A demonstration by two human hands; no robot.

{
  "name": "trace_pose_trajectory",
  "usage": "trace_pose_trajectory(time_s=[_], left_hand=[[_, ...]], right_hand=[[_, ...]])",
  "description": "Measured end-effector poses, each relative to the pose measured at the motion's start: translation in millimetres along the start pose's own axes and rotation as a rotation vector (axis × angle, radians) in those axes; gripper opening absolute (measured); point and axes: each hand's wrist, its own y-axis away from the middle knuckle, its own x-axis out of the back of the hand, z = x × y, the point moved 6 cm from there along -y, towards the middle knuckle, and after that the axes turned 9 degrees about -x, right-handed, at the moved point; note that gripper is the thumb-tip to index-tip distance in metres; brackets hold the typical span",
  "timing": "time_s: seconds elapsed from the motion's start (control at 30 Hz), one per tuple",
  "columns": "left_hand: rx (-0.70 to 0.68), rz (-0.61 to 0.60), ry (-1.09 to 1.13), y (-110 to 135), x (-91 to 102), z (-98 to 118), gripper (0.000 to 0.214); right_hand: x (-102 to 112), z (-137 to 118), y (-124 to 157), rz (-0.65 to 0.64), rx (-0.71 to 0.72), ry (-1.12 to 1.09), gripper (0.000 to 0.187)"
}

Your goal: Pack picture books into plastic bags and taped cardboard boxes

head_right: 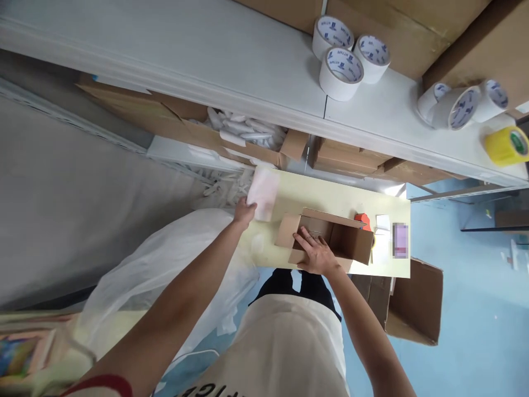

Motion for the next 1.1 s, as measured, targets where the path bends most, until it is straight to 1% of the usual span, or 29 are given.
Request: trace_pose_trajectory(time_s=[0.13, 0.2, 0.27, 0.33, 0.37, 0.43, 0.47, 0.5, 0.53, 0.57, 0.63, 0.67, 0.7, 0.77, 0.83, 0.93, 1.03, 1.1], left_hand=[[-0.018, 0.094, 0.085, 25, 43.0, 0, 0.031], [-0.045, 0.154, 0.176, 40, 65.8, 6, 0.032], [-0.102, 0.228, 0.312, 55, 87.2, 17, 0.032], [-0.199, 0.311, 0.428, 72, 105.6, 36, 0.033], [-0.261, 0.347, 0.458, 80, 112.3, 50, 0.033], [-0.392, 0.382, 0.453, 97, 117.5, 83, 0.036], [-0.453, 0.370, 0.418, 106, 114.6, 102, 0.036], [-0.509, 0.338, 0.361, 114, 107.8, 121, 0.036], [-0.556, 0.288, 0.291, 122, 97.1, 138, 0.034], [-0.594, 0.226, 0.215, 129, 82.9, 153, 0.032], [-0.642, 0.069, 0.066, 141, 46.8, 174, 0.026], [-0.649, -0.020, 0.005, 147, 26.6, 179, 0.025], [-0.645, -0.113, -0.048, 151, 6.4, 181, 0.024], [-0.624, -0.282, -0.133, 158, -30.1, 177, 0.025], [-0.597, -0.396, -0.203, 162, -56.7, 170, 0.024], [-0.514, -0.473, -0.273, 163, -78.9, 156, 0.025], [-0.423, -0.512, -0.311, 161, -91.9, 145, 0.026], [-0.402, -0.516, -0.332, 162, -99.8, 141, 0.025]], right_hand=[[0, 1, -4, -0.007, 0.042, 0.014, 0.102], [1, 1, -3, 0.003, 0.061, 0.029, 0.102], [4, 3, 5, 0.043, 0.083, 0.042, 0.102], [12, 16, 22, 0.147, 0.062, 0.042, 0.100], [17, 28, 33, 0.228, 0.019, 0.032, 0.098], [26, 62, 57, 0.411, -0.140, -0.014, 0.094], [27, 82, 68, 0.490, -0.238, -0.050, 0.095], [25, 101, 77, 0.546, -0.326, -0.092, 0.098], [21, 117, 82, 0.574, -0.386, -0.135, 0.100], [16, 130, 84, 0.582, -0.416, -0.175, 0.102], [4, 145, 81, 0.568, -0.404, -0.233, 0.102], [-1, 148, 77, 0.560, -0.384, -0.249, 0.102], [-4, 150, 74, 0.555, -0.367, -0.258, 0.102], [-9, 152, 68, 0.547, -0.356, -0.265, 0.102], [-11, 154, 65, 0.532, -0.357, -0.271, 0.103], [-9, 157, 64, 0.517, -0.354, -0.287, 0.102], [-5, 158, 63, 0.495, -0.364, -0.310, 0.100], [-2, 160, 63, 0.473, -0.397, -0.348, 0.099]])
